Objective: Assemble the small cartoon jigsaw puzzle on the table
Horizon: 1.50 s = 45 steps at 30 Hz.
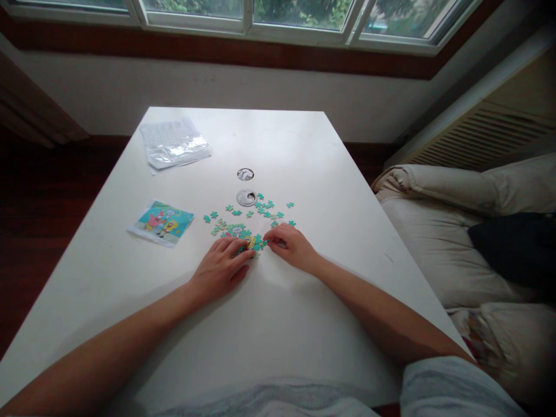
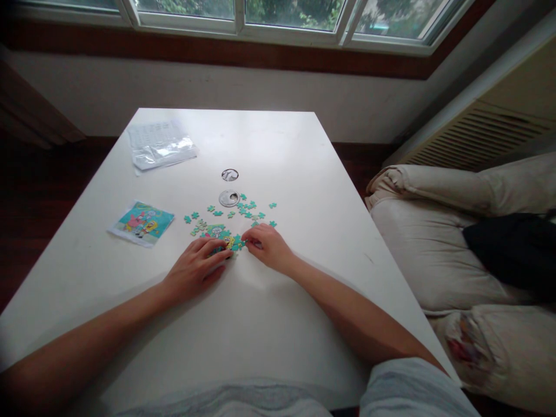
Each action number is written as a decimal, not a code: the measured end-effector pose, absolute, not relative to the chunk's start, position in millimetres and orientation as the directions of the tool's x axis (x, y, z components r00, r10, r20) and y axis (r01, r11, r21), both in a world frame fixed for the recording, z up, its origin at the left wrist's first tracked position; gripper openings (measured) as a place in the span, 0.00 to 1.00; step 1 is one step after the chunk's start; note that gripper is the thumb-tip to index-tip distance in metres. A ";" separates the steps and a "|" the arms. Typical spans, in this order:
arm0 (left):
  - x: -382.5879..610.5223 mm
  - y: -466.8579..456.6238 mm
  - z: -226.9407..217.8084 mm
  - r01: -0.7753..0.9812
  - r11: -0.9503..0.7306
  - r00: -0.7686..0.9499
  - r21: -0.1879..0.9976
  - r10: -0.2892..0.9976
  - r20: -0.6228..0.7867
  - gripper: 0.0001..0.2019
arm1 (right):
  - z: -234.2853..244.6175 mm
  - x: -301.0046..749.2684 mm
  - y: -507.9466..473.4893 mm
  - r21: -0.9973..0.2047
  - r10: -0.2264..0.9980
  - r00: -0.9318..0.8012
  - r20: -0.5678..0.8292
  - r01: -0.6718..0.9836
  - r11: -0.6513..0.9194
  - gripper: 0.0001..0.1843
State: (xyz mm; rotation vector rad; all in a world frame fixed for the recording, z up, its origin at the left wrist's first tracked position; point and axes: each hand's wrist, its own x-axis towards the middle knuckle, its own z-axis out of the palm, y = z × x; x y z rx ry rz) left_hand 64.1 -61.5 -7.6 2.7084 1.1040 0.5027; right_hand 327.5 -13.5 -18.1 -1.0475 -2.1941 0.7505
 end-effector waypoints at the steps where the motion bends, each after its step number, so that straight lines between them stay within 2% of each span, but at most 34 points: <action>1: 64.0 -61.5 -7.4 0.644 -0.710 0.668 0.285 0.703 0.244 0.18 | -17.5 327.4 -13.7 -0.689 0.816 -0.515 0.263 0.492 0.533 0.09; 9: 64.6 -61.3 -5.9 0.649 -0.707 0.669 0.282 0.707 0.231 0.18 | -15.6 328.3 -15.4 -0.650 0.808 -0.522 0.273 0.519 0.555 0.07; 15: 63.7 -60.8 -8.2 0.640 -0.709 0.666 0.296 0.704 0.246 0.20 | -16.0 330.1 -14.8 -0.697 0.810 -0.530 0.251 0.481 0.532 0.14; 20: 62.6 -60.8 -9.8 0.643 -0.703 0.663 0.303 0.710 0.238 0.19 | -15.3 331.5 -13.3 -0.840 0.885 -0.432 0.172 0.406 0.361 0.13; 28: 62.7 -61.7 -9.0 0.647 -0.709 0.673 0.282 0.704 0.225 0.18 | -22.1 332.9 -7.3 -0.974 0.935 -0.352 0.043 0.195 0.118 0.15; 34: 62.5 -61.8 -9.7 0.650 -0.708 0.672 0.277 0.706 0.226 0.18 | -19.6 331.3 -7.3 -0.989 0.947 -0.320 -0.039 0.148 0.009 0.19; 40: 62.3 -61.5 -10.3 0.648 -0.712 0.673 0.270 0.702 0.235 0.18 | -25.3 330.1 -5.3 -0.998 0.949 -0.311 -0.059 0.051 -0.045 0.17; 45: 63.1 -61.7 -8.4 0.653 -0.705 0.667 0.277 0.708 0.231 0.18 | -24.3 327.9 -5.4 -0.998 0.954 -0.294 -0.053 -0.025 -0.063 0.20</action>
